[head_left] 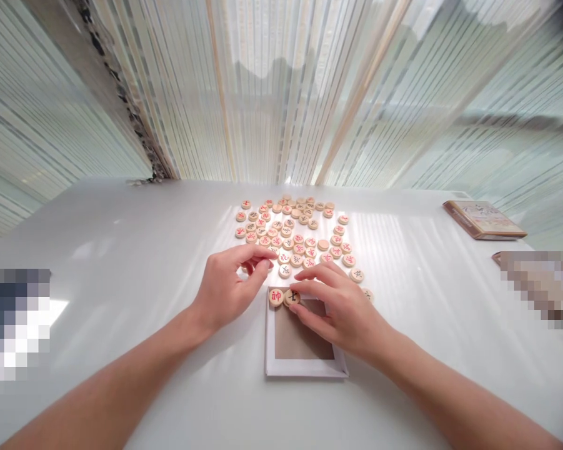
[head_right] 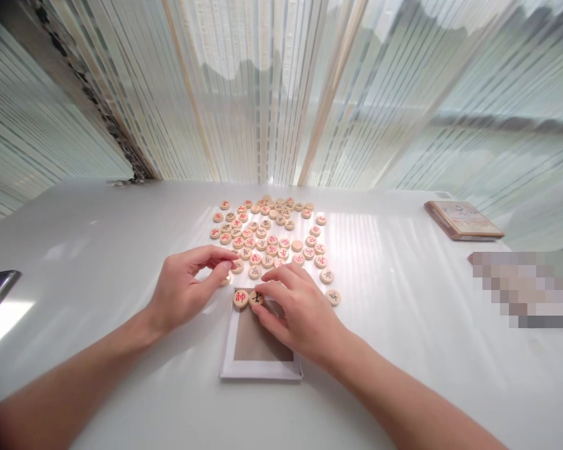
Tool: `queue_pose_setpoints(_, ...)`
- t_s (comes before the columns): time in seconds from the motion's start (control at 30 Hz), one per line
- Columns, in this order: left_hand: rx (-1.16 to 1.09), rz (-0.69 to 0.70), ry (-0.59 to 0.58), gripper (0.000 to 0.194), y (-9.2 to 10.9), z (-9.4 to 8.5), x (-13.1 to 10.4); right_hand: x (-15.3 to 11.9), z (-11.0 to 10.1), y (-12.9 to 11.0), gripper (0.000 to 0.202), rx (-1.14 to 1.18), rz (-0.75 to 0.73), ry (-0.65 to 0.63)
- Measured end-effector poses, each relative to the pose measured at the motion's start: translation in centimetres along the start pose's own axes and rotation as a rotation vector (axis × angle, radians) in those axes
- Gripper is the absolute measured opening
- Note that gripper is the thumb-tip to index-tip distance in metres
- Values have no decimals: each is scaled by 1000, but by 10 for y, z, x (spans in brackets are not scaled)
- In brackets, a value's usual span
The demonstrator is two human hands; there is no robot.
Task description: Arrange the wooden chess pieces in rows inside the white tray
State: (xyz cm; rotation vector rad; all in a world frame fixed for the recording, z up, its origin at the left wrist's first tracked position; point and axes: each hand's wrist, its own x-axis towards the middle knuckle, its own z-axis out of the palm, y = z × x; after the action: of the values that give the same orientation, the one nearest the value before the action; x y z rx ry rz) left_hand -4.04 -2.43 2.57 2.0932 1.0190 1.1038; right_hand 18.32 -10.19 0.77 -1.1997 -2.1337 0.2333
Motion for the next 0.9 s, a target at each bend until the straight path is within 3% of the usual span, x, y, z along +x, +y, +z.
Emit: queue_pose_setpoints(0.9, 41, 54, 6, 15, -2, 2, -5, -2, 1, 3, 5, -14, -15, 57)
